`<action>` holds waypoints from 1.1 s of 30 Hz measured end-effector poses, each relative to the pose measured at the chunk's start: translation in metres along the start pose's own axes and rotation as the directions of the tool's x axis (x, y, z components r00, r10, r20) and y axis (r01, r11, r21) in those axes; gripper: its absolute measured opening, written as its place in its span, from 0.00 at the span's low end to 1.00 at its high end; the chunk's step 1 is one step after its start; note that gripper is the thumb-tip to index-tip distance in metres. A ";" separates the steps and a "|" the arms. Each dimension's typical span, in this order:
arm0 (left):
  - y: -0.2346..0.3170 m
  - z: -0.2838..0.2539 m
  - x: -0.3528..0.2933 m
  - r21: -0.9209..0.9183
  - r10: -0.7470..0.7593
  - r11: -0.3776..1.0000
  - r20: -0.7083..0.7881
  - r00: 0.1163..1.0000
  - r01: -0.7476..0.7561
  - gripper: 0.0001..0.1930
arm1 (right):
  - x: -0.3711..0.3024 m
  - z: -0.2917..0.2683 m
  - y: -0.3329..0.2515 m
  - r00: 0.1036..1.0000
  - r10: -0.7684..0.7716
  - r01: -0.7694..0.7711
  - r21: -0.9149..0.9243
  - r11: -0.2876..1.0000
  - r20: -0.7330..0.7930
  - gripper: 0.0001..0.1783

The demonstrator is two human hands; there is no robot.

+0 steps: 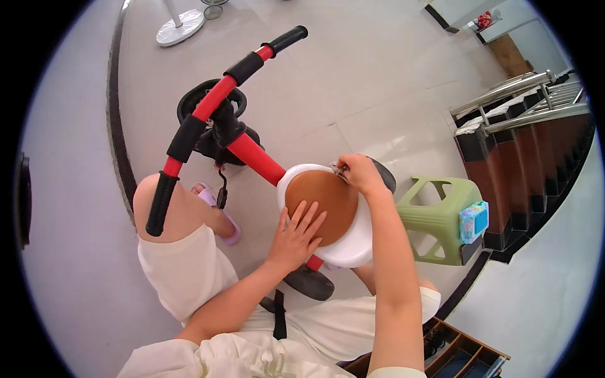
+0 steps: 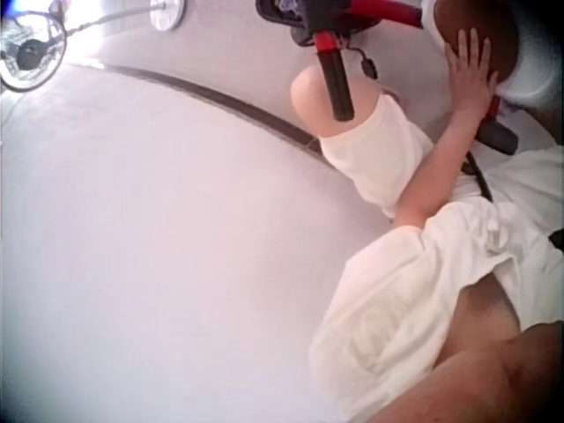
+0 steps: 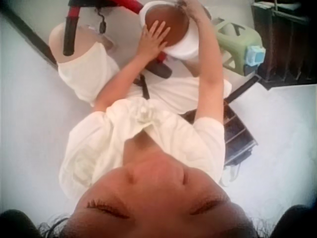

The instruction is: The person wipes the seat, wheels, and frame of a tricycle with a cloth while holding the handlebars.

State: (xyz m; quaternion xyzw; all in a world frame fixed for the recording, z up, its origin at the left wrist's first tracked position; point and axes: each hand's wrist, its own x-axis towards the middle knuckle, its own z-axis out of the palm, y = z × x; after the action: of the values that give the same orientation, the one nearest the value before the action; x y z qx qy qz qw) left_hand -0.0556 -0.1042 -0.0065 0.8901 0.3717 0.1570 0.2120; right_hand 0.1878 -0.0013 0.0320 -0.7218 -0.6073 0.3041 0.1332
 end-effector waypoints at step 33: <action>-0.006 -0.005 0.002 -0.109 0.015 0.994 -0.040 0.999 -0.020 0.33 | 0.028 0.024 -0.102 0.579 -0.602 0.814 -0.430 0.390 0.549 0.05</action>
State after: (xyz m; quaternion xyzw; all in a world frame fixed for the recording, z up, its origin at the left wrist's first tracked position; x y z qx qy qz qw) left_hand -0.0602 -0.0975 -0.0054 0.8772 0.3588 0.1963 0.2516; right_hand 0.0943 0.0441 0.0624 -0.3281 -0.9345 0.0940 -0.1011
